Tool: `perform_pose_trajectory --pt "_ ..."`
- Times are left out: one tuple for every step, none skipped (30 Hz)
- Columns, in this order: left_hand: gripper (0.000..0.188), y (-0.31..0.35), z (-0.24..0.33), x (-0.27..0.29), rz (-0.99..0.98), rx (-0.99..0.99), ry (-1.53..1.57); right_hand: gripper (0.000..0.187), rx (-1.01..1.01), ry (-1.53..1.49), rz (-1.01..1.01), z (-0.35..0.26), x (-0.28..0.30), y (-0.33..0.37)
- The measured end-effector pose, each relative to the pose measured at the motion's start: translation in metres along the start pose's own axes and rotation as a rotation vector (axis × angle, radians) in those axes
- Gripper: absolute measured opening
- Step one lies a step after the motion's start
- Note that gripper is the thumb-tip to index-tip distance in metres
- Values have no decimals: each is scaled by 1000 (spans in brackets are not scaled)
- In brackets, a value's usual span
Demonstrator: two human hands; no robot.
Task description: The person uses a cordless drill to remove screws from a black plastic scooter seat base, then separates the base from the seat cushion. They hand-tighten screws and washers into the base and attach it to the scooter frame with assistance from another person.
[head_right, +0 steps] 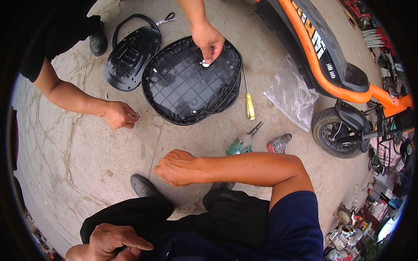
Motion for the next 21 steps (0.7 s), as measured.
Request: perform_pose_trajectory --pt "16 0 0 0 3 -1 -2 23 0 -3 2 0 1 0" --pt "16 1 0 1 -4 7 -1 23 0 8 -14 0 2 -1" --pt "17 2 2 2 -13 22 0 23 3 13 -28 -2 2 -3" --pt "17 3 3 3 -17 38 2 23 9 18 -43 -3 2 -5" --pt "17 2 3 4 -23 19 0 23 -8 15 -42 -2 1 -5" --pt "17 -1 1 5 -27 1 -3 23 -22 12 -43 1 0 -3" --pt "18 -3 -2 5 -29 -18 -4 23 -36 8 -46 4 0 0" --pt "18 -6 -2 4 -33 -30 -5 23 -51 -3 -39 5 0 2" --pt "18 -5 -4 3 -21 -49 -4 23 -56 -7 -44 5 2 2" --pt "18 -3 -4 3 -10 -68 -4 23 -62 -10 -49 5 4 0" --pt "18 -1 -3 4 -21 -45 -20 22 -63 -16 -57 5 5 -2" --pt "18 0 -4 5 -13 -53 -22 22 -74 -21 -69 5 7 -3" --pt "18 1 -5 5 -6 -61 -25 22 -87 -26 -80 6 8 -6" --pt "18 2 -5 6 1 -69 -27 24 -142 -55 -79 9 9 -12" --pt "18 1 -5 7 -7 -53 -39 28 -202 -83 -76 13 10 -17" --pt "19 1 -5 10 -15 -37 -50 32 -263 -110 -72 18 12 -24" --pt "19 2 -6 11 -24 -21 -62 32 -306 -137 -53 23 14 -32" --pt "18 4 -5 9 -6 -23 -100 32 -338 -160 -29 30 16 -46" --pt "18 5 -9 8 -2 -34 -124 33 -390 -183 -9 40 16 -57" --pt "19 6 -11 9 2 -45 -148 33 -443 -206 12 50 16 -67" --pt "22 9 -10 10 -33 -20 -239 34 -457 -198 44 58 15 -83"
Point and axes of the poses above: each hand's wrist, its own y-axis away from the middle knuckle, its own x-axis out of the back of the hand, z = x × y, the point moved 2 cm from there along -y, towards the middle knuckle, and after that the axes turned 10 degrees about -z, right-handed, at the moved point
